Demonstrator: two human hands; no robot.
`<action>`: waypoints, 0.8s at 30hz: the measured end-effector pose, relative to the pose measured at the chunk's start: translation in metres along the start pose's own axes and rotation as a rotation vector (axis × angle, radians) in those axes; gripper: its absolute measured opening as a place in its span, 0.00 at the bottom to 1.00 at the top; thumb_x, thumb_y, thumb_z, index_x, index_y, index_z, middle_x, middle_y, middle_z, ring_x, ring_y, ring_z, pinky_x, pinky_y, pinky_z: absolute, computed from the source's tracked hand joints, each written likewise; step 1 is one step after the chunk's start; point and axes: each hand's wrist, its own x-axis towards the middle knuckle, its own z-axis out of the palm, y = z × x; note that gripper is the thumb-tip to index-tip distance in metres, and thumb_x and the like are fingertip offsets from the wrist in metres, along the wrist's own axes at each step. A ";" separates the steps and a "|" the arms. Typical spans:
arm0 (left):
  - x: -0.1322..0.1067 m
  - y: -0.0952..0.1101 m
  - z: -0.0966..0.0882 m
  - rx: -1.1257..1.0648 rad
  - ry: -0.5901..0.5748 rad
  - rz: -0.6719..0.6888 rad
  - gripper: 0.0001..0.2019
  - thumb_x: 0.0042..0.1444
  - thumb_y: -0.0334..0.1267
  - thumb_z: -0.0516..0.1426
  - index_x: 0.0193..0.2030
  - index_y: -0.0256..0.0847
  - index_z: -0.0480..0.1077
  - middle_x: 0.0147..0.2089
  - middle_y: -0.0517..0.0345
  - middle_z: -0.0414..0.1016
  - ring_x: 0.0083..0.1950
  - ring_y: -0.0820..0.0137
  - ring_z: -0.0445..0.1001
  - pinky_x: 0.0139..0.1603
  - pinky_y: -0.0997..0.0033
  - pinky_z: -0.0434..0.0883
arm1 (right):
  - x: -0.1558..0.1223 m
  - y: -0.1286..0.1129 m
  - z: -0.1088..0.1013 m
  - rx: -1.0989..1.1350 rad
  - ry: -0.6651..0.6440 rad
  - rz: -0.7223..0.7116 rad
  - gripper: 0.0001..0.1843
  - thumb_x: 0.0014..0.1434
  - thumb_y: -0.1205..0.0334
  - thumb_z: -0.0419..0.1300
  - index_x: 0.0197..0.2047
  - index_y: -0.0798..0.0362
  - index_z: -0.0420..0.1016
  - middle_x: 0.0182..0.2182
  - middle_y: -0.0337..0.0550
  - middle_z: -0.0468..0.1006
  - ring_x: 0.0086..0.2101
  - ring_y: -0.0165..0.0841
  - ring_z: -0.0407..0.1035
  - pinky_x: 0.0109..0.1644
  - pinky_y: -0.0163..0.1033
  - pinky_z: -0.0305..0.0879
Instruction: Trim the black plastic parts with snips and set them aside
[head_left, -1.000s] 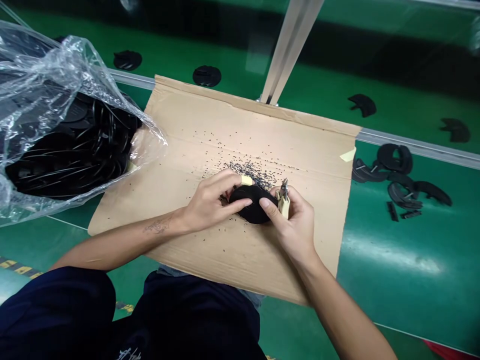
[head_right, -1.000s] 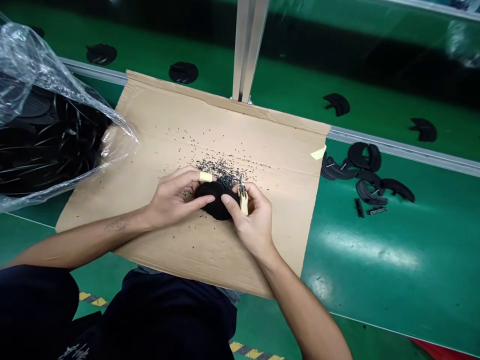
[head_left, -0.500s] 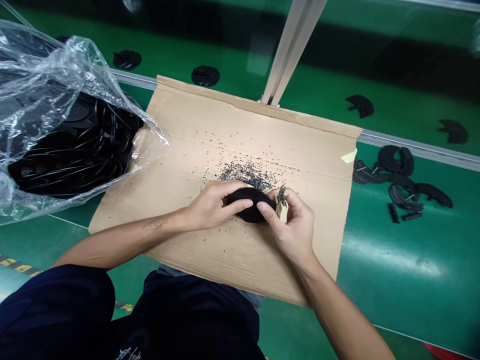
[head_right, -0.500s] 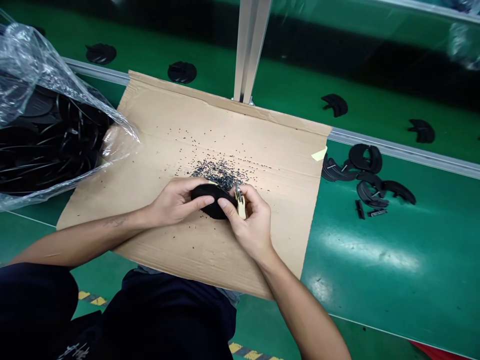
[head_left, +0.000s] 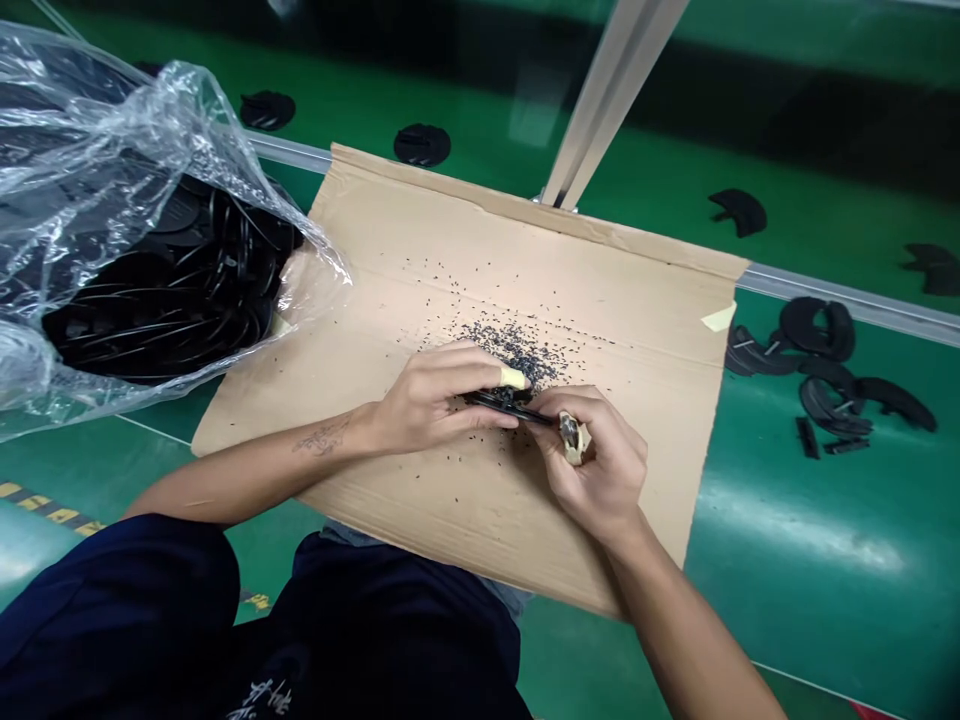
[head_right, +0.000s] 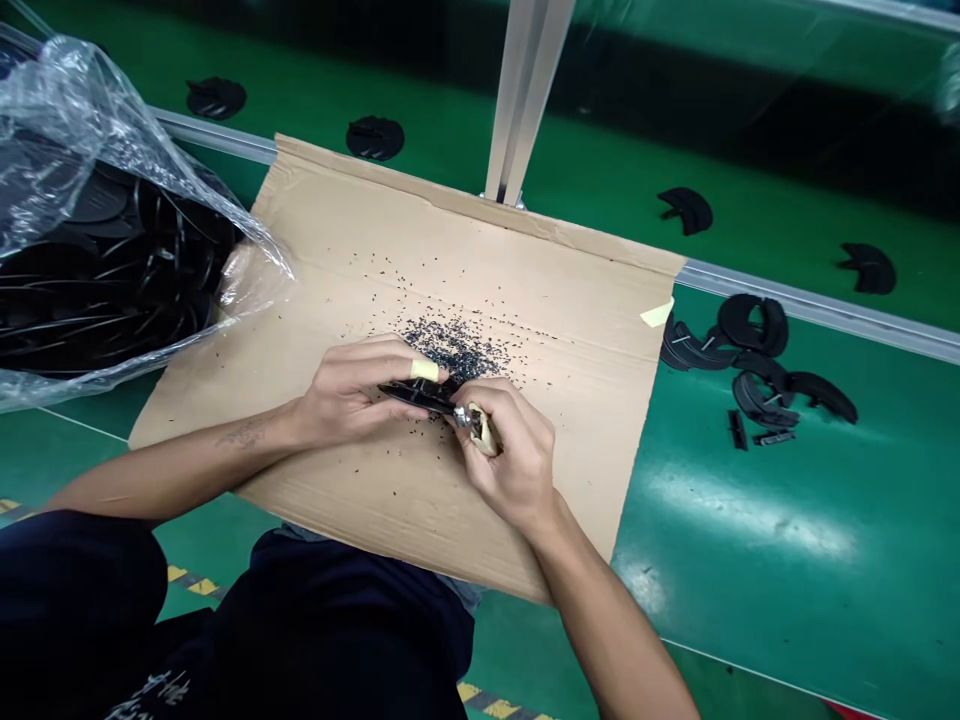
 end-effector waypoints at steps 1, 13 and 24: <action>0.001 0.000 -0.001 -0.022 -0.002 0.016 0.13 0.63 0.45 0.63 0.47 0.38 0.75 0.40 0.53 0.82 0.41 0.72 0.79 0.42 0.69 0.77 | 0.000 0.000 0.000 -0.002 0.000 -0.013 0.11 0.61 0.73 0.64 0.43 0.49 0.72 0.37 0.42 0.79 0.37 0.34 0.76 0.40 0.40 0.74; 0.003 0.009 -0.002 -0.056 0.029 0.051 0.07 0.65 0.40 0.62 0.46 0.40 0.76 0.38 0.55 0.83 0.38 0.72 0.79 0.41 0.69 0.76 | 0.000 -0.006 -0.003 0.034 -0.053 0.068 0.08 0.61 0.70 0.64 0.41 0.49 0.73 0.34 0.42 0.79 0.32 0.34 0.74 0.34 0.40 0.71; 0.002 0.006 -0.004 -0.071 -0.035 0.018 0.11 0.65 0.43 0.61 0.47 0.37 0.77 0.41 0.50 0.83 0.42 0.70 0.80 0.46 0.66 0.77 | 0.001 -0.005 -0.001 0.077 -0.046 0.077 0.08 0.61 0.69 0.65 0.40 0.49 0.73 0.33 0.41 0.79 0.33 0.32 0.74 0.35 0.39 0.70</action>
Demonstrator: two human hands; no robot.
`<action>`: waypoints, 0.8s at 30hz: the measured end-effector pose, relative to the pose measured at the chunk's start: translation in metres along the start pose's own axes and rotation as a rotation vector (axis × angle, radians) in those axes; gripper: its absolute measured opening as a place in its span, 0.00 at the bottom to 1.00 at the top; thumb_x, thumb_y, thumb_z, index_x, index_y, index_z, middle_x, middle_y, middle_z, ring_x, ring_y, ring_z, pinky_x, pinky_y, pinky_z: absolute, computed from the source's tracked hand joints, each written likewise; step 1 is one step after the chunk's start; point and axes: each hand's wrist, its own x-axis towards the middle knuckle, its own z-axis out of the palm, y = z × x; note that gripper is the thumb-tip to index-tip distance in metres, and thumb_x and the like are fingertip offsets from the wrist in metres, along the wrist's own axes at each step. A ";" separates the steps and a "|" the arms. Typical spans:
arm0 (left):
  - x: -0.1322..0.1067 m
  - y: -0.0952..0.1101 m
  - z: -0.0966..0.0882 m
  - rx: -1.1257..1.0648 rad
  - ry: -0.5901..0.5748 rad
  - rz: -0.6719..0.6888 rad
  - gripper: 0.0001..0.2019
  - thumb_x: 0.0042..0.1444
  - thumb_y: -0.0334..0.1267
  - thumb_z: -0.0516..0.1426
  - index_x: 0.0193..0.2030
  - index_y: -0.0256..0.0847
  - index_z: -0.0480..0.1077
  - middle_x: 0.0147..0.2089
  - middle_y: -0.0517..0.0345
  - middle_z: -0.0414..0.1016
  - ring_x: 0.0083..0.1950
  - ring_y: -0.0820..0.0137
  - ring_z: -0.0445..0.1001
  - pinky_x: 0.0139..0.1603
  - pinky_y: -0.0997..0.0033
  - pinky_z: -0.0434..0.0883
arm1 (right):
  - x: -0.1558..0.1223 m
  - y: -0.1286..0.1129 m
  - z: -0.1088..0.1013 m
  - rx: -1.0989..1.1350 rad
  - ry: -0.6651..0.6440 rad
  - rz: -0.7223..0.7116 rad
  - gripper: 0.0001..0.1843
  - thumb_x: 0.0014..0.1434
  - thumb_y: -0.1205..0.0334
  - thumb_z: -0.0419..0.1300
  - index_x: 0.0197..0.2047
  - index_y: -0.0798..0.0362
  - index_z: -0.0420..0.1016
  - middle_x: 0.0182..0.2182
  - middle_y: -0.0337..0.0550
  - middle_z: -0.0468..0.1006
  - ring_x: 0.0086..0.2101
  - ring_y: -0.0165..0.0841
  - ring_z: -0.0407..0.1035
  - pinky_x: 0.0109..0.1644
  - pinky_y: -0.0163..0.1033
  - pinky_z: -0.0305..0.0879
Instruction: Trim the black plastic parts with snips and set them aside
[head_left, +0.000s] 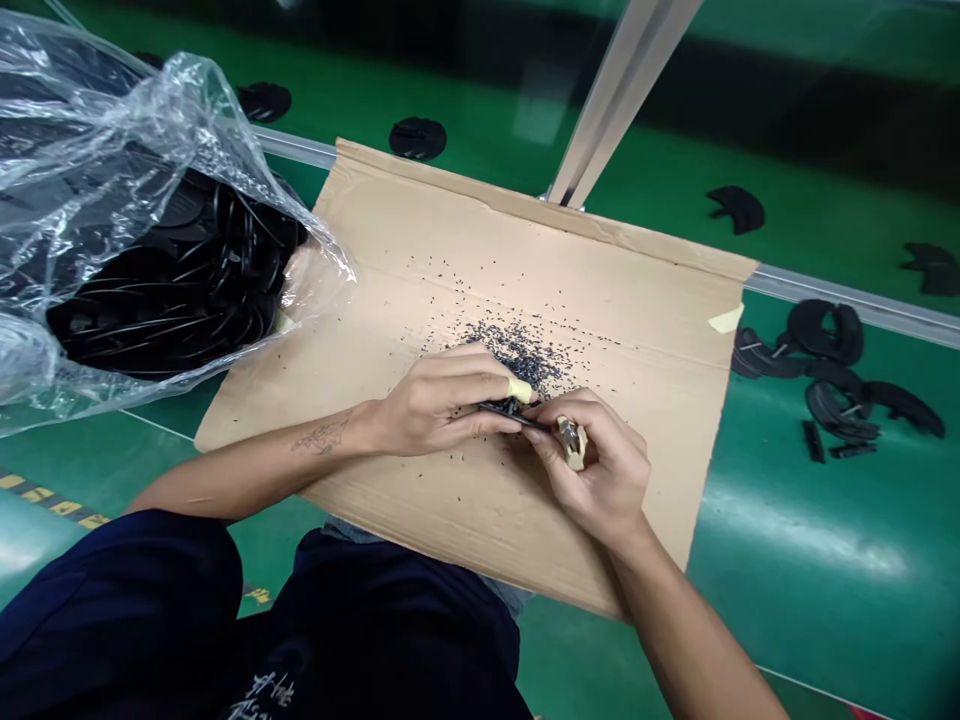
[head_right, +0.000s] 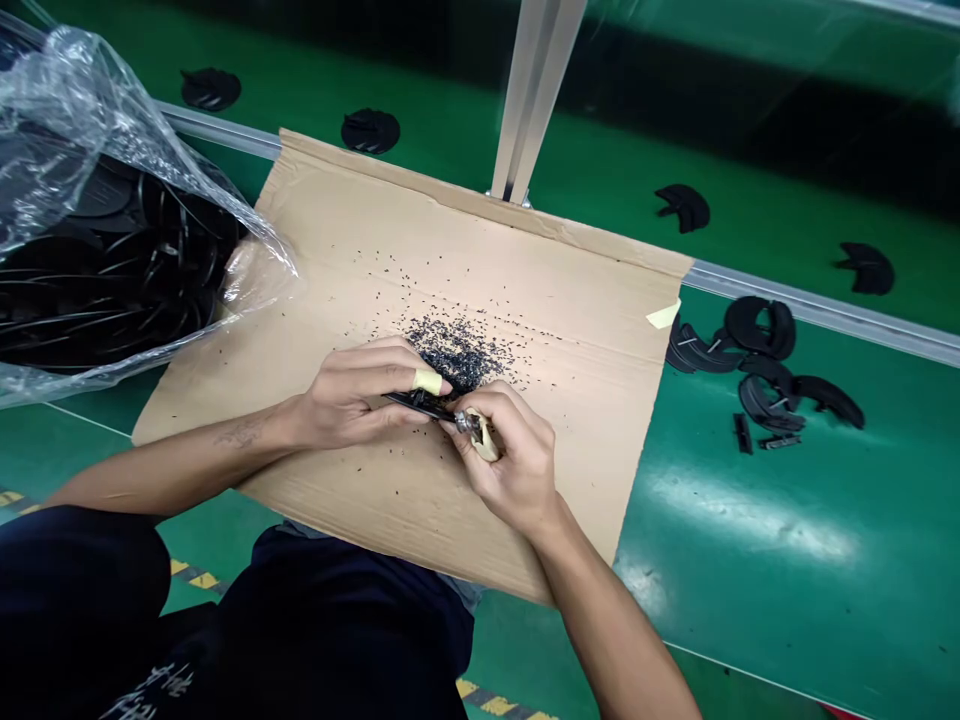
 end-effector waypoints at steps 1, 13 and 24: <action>0.000 0.000 0.000 -0.035 -0.011 -0.009 0.13 0.66 0.45 0.60 0.49 0.36 0.77 0.41 0.48 0.83 0.43 0.69 0.80 0.47 0.65 0.78 | 0.000 0.000 0.000 0.012 0.008 0.011 0.07 0.61 0.69 0.65 0.40 0.49 0.73 0.34 0.41 0.79 0.33 0.33 0.75 0.36 0.39 0.71; 0.002 0.000 -0.004 -0.625 -0.071 -0.522 0.17 0.63 0.52 0.61 0.43 0.41 0.83 0.43 0.50 0.85 0.43 0.68 0.84 0.44 0.69 0.82 | 0.006 -0.003 -0.002 0.178 -0.023 0.244 0.06 0.63 0.58 0.66 0.39 0.49 0.73 0.36 0.42 0.80 0.37 0.35 0.75 0.43 0.43 0.74; 0.000 0.005 0.003 -0.559 -0.086 -0.433 0.12 0.61 0.45 0.65 0.35 0.36 0.80 0.32 0.54 0.80 0.33 0.74 0.77 0.33 0.76 0.75 | 0.004 -0.003 -0.004 0.111 -0.040 0.062 0.07 0.61 0.59 0.68 0.37 0.49 0.75 0.33 0.42 0.78 0.34 0.35 0.73 0.37 0.42 0.71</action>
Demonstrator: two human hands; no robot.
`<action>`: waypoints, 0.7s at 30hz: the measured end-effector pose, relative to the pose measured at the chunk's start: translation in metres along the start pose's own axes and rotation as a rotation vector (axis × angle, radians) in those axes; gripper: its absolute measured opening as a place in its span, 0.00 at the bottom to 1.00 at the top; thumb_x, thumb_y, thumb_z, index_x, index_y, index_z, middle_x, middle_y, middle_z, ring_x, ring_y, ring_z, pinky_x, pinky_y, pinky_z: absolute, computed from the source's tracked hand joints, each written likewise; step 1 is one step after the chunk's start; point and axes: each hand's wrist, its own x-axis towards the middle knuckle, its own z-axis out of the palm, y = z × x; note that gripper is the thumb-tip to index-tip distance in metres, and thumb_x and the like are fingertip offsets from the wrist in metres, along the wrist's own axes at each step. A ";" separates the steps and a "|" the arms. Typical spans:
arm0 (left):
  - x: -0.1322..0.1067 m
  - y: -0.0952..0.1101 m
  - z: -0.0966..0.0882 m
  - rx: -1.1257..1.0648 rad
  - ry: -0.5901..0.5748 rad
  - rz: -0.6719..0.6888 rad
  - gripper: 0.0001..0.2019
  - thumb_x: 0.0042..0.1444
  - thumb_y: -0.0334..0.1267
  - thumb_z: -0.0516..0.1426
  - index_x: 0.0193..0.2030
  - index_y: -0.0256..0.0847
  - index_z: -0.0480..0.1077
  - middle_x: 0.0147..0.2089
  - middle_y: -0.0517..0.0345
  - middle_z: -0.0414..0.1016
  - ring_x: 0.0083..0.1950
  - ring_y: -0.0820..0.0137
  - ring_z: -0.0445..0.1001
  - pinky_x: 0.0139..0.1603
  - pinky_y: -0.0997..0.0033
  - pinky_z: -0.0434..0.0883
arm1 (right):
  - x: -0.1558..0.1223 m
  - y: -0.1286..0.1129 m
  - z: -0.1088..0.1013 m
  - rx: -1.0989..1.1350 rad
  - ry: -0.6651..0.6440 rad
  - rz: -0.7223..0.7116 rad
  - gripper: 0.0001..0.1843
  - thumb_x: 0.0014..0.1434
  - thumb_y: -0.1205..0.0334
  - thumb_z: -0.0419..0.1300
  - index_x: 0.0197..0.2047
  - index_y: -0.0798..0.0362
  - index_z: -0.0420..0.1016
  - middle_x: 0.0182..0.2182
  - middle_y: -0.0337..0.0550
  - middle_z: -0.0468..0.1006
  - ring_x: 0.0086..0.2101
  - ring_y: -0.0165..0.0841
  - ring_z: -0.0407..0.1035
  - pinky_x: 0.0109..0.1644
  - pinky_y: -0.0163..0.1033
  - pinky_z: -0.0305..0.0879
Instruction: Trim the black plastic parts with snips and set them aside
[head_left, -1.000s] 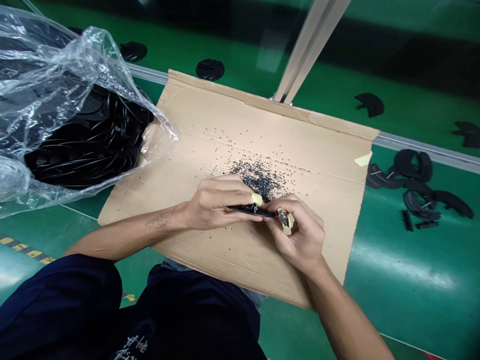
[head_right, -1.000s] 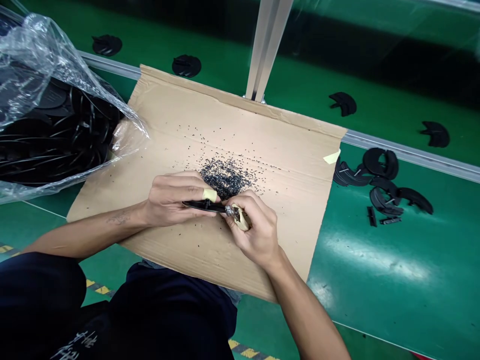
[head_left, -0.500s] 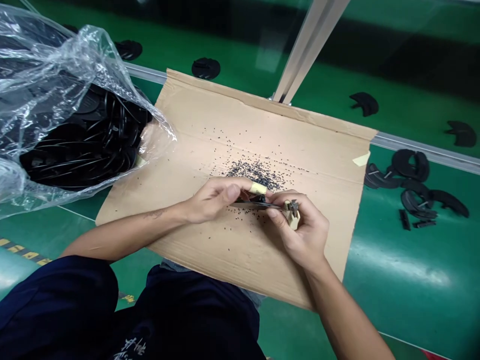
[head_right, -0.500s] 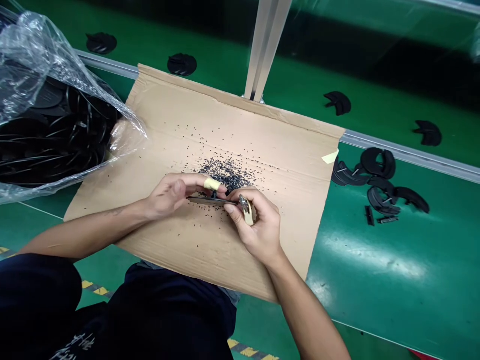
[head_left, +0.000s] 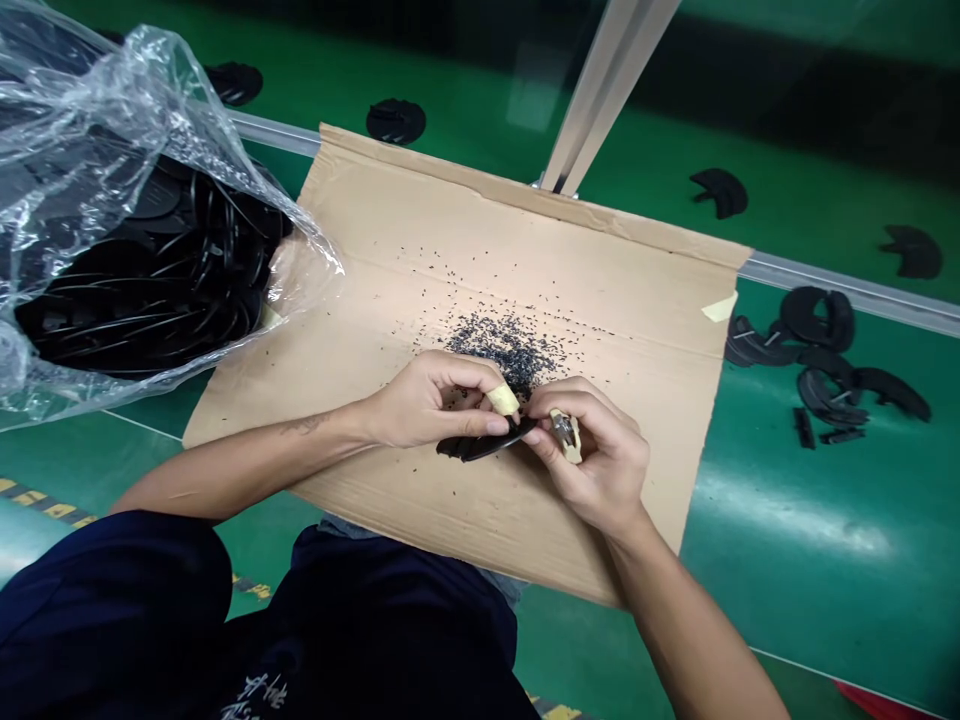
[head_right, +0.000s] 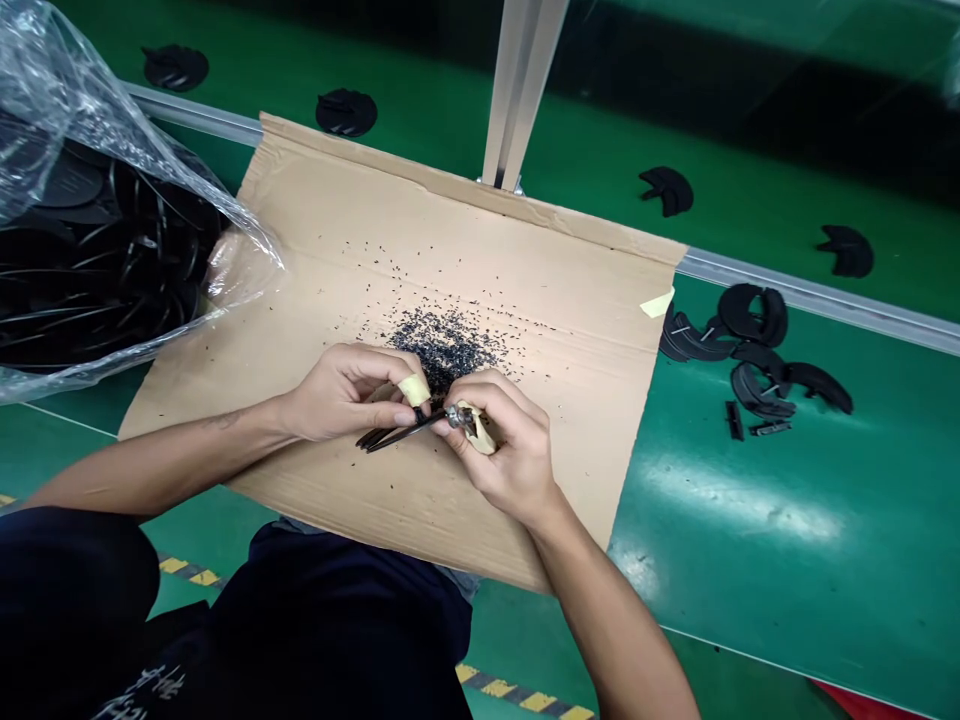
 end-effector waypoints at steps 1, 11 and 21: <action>0.000 0.000 0.000 0.019 0.002 -0.003 0.13 0.62 0.46 0.64 0.36 0.36 0.79 0.33 0.53 0.80 0.33 0.74 0.77 0.34 0.75 0.74 | -0.001 0.001 0.001 -0.017 0.013 -0.007 0.06 0.61 0.60 0.68 0.37 0.49 0.74 0.33 0.42 0.78 0.34 0.35 0.73 0.37 0.42 0.71; -0.003 -0.007 0.001 0.244 0.171 0.106 0.13 0.58 0.42 0.67 0.47 0.39 0.78 0.42 0.53 0.82 0.42 0.71 0.79 0.44 0.71 0.78 | 0.001 0.005 -0.008 -0.259 0.089 -0.063 0.07 0.61 0.66 0.65 0.42 0.48 0.73 0.35 0.42 0.78 0.34 0.35 0.73 0.37 0.43 0.71; 0.000 -0.009 -0.006 0.333 0.150 0.288 0.10 0.60 0.35 0.66 0.48 0.40 0.80 0.42 0.52 0.81 0.44 0.71 0.79 0.47 0.70 0.77 | 0.001 0.017 -0.014 -0.528 -0.058 -0.152 0.10 0.63 0.69 0.60 0.47 0.50 0.74 0.39 0.47 0.80 0.38 0.38 0.73 0.40 0.45 0.69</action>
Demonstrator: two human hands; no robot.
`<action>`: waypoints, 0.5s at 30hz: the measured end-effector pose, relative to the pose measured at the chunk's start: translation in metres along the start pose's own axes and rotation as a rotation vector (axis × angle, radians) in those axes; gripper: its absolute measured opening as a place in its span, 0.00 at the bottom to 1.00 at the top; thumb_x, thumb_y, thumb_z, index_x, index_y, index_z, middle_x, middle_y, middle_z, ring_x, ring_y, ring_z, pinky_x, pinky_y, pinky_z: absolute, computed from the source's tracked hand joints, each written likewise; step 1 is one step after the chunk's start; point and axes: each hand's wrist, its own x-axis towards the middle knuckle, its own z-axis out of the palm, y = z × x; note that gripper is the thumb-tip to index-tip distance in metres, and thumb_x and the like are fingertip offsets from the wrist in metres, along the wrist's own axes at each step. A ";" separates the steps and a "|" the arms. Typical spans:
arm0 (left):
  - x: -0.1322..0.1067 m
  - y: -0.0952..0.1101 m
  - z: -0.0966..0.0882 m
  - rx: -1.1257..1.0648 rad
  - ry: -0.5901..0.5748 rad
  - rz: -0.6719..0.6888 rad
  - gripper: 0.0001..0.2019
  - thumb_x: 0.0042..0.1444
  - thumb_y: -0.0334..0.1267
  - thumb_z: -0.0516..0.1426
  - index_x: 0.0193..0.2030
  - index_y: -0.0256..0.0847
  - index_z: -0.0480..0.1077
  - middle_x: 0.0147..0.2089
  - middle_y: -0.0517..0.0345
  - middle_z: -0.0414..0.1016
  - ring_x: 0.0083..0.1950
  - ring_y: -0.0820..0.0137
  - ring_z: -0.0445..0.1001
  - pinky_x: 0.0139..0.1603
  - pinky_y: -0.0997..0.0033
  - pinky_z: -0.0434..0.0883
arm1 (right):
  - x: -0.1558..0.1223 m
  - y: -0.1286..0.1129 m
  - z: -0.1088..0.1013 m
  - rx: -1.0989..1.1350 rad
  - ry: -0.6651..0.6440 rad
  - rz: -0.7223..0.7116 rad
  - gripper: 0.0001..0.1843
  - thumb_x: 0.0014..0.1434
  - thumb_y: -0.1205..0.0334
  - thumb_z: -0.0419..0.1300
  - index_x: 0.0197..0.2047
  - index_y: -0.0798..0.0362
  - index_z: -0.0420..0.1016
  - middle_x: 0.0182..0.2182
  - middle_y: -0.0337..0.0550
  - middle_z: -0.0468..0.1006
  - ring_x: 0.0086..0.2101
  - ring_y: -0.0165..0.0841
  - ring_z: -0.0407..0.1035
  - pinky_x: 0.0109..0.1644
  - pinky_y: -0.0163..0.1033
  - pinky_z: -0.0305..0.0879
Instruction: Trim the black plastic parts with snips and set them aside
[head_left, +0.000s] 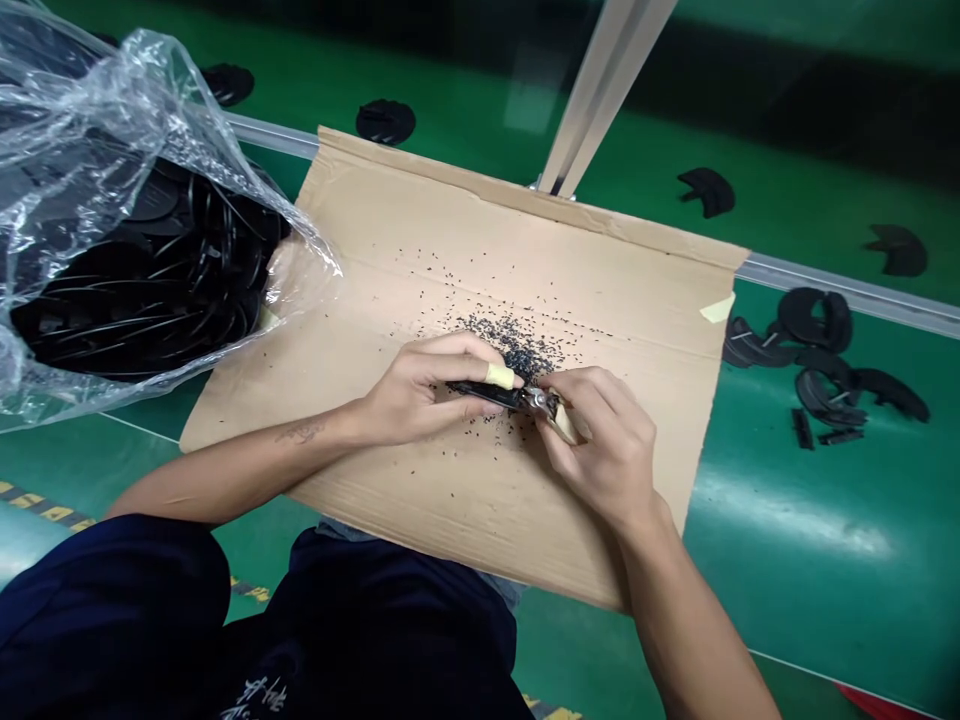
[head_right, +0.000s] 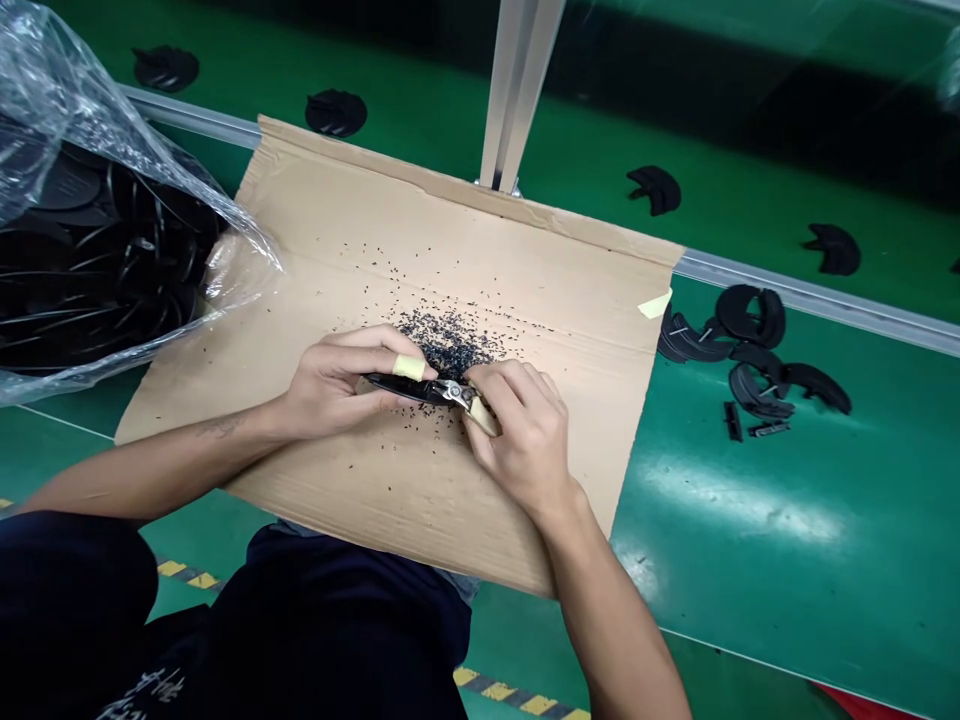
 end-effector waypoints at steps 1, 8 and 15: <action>0.000 0.000 0.000 0.002 -0.008 0.005 0.09 0.60 0.35 0.65 0.48 0.40 0.80 0.42 0.52 0.81 0.44 0.71 0.79 0.46 0.70 0.77 | 0.000 0.000 0.000 -0.018 -0.009 -0.007 0.09 0.64 0.68 0.59 0.47 0.50 0.75 0.39 0.47 0.80 0.38 0.38 0.73 0.39 0.45 0.68; -0.001 -0.001 0.000 0.004 -0.029 0.025 0.10 0.60 0.35 0.66 0.48 0.40 0.80 0.42 0.52 0.81 0.43 0.72 0.79 0.44 0.71 0.77 | -0.002 0.000 0.000 -0.146 0.011 -0.049 0.08 0.65 0.69 0.59 0.45 0.52 0.77 0.31 0.43 0.79 0.31 0.34 0.70 0.35 0.41 0.64; -0.003 -0.002 0.003 -0.026 -0.022 0.027 0.09 0.60 0.35 0.66 0.47 0.40 0.80 0.41 0.52 0.82 0.42 0.72 0.80 0.42 0.72 0.78 | -0.002 -0.005 -0.004 -0.366 0.062 -0.127 0.09 0.64 0.73 0.58 0.42 0.54 0.79 0.24 0.39 0.76 0.27 0.30 0.66 0.32 0.39 0.58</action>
